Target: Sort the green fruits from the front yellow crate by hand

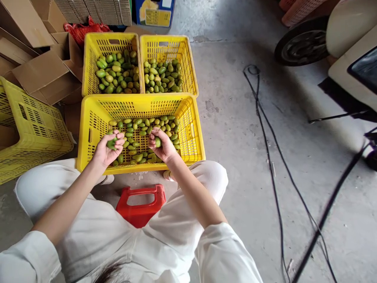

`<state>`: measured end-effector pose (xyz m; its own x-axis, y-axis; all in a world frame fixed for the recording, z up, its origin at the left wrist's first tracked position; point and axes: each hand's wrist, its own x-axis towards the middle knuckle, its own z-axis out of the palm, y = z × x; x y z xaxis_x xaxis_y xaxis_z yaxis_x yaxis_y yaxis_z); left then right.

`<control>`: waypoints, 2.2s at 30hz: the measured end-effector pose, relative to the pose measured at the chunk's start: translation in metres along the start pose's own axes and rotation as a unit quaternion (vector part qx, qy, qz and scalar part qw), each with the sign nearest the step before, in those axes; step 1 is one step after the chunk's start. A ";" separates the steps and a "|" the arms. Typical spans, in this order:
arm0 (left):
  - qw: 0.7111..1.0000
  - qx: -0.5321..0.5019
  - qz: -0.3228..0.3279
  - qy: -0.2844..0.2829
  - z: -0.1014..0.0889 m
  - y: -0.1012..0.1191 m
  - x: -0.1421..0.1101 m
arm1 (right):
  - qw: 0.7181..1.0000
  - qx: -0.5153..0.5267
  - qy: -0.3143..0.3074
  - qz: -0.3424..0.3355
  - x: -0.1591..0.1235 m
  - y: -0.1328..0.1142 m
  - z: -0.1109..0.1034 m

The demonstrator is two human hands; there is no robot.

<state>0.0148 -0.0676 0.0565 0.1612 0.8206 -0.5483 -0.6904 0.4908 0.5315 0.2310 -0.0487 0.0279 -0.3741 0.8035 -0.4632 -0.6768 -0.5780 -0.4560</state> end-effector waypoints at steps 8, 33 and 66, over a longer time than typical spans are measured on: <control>0.998 -0.023 0.032 0.042 0.001 -0.009 0.006 | 0.999 -0.019 0.030 -0.026 0.002 -0.001 -0.002; 0.997 -0.057 0.030 0.052 0.006 -0.004 0.003 | 0.998 0.042 0.035 -0.030 -0.001 -0.008 0.010; 0.984 0.170 0.045 0.000 -0.024 0.010 0.021 | 0.998 -0.013 0.049 -0.031 -0.007 -0.004 0.015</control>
<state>-0.0060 -0.0523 0.0346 0.1104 0.8651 -0.4893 -0.4259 0.4861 0.7631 0.2270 -0.0501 0.0441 -0.2663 0.8208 -0.5054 -0.6799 -0.5316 -0.5051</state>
